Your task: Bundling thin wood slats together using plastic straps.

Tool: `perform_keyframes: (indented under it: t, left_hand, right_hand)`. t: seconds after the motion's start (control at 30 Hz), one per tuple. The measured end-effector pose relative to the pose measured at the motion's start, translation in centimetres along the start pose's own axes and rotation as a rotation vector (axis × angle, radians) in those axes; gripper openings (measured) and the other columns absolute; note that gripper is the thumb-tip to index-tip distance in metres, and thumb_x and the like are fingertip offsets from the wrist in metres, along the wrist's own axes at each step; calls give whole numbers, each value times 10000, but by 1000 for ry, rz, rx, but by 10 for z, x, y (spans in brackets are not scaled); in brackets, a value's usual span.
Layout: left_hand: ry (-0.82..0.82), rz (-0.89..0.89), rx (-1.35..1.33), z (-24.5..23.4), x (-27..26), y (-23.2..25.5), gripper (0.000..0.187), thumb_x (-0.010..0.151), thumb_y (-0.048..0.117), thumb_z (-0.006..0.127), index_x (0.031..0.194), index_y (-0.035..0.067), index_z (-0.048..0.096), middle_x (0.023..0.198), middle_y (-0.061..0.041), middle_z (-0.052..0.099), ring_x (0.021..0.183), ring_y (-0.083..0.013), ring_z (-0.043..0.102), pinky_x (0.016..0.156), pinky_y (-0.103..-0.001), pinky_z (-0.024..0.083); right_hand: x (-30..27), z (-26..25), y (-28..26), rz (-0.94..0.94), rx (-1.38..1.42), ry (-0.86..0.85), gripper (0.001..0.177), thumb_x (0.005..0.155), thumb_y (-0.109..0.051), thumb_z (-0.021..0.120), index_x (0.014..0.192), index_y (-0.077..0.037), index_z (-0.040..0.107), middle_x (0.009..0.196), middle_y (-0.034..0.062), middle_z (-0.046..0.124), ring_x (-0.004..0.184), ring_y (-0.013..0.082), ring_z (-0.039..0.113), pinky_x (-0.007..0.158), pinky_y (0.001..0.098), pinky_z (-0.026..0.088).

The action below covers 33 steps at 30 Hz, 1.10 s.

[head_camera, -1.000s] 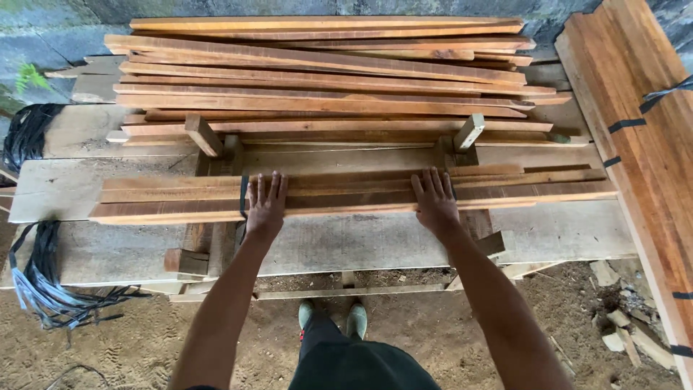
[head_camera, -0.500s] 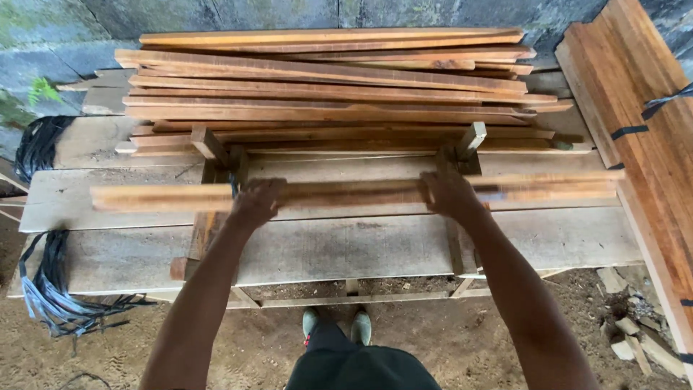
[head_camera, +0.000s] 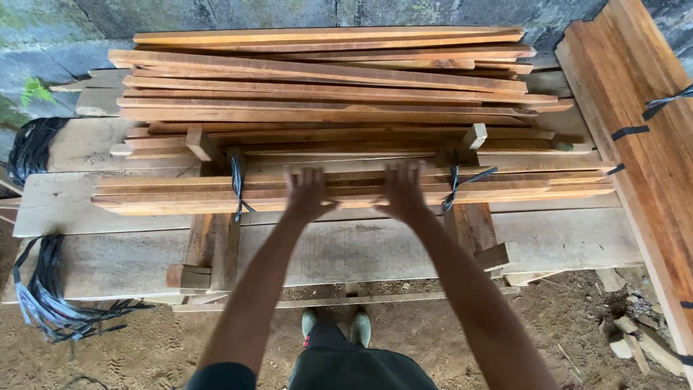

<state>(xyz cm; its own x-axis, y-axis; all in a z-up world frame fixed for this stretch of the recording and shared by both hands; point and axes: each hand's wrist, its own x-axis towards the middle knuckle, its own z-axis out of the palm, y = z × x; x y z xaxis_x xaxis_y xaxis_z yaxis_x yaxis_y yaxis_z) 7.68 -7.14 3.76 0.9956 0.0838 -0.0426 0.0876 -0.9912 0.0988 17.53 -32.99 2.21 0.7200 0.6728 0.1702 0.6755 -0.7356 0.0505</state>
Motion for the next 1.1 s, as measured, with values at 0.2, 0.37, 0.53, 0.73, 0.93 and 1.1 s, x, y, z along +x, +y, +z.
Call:
perform_keyframes:
  t: [0.2,0.37,0.53,0.73,0.93,1.1]
  left_hand:
    - [151,139,121,65,39,9,1193,535,760,821,1458,118,419,1228,-92,523,1273,-288,489,1152,-635,254]
    - [370,315,-47,86,41,-49,910,670,680,797,1395,177,575,1162,-138,624,1104,-328,631,1013,-530,430]
    - [494,229,-49,50,12,-95,897,562,859,760,1035,106,636,957,-123,659,913,-316,689,841,-486,514]
    - [685,240,98,39,10,-96,887,446,943,712,811,140,617,771,-62,663,768,-255,719,700,-407,547]
    - [614,229,82,34,8,-92,852,454,890,754,814,129,626,782,-68,679,791,-259,725,704,-395,565]
    - [594,213,102,27,7,-90,835,440,873,757,818,141,628,783,-56,675,796,-249,720,711,-379,563]
  right_hand:
    - [36,27,-38,-136,-105,20,1195,587,-714,819,1514,-87,402,1187,172,584,1160,394,580,1111,661,323]
    - [37,24,1,-192,181,-128,958,728,-576,854,1478,-112,481,1206,159,629,1185,343,625,1049,504,452]
    - [17,-27,43,-73,226,-197,827,655,-693,829,1188,-95,628,1038,171,704,1049,379,698,976,538,494]
    - [18,-35,47,-73,156,-113,839,613,-832,753,1023,-108,643,939,109,718,971,294,718,900,462,541]
    - [18,-9,55,-99,67,-11,832,581,-842,750,1002,-132,645,887,71,686,924,246,705,840,398,550]
    - [19,-13,54,-62,55,-139,868,584,-879,718,1047,-150,629,943,50,690,985,229,695,880,374,542]
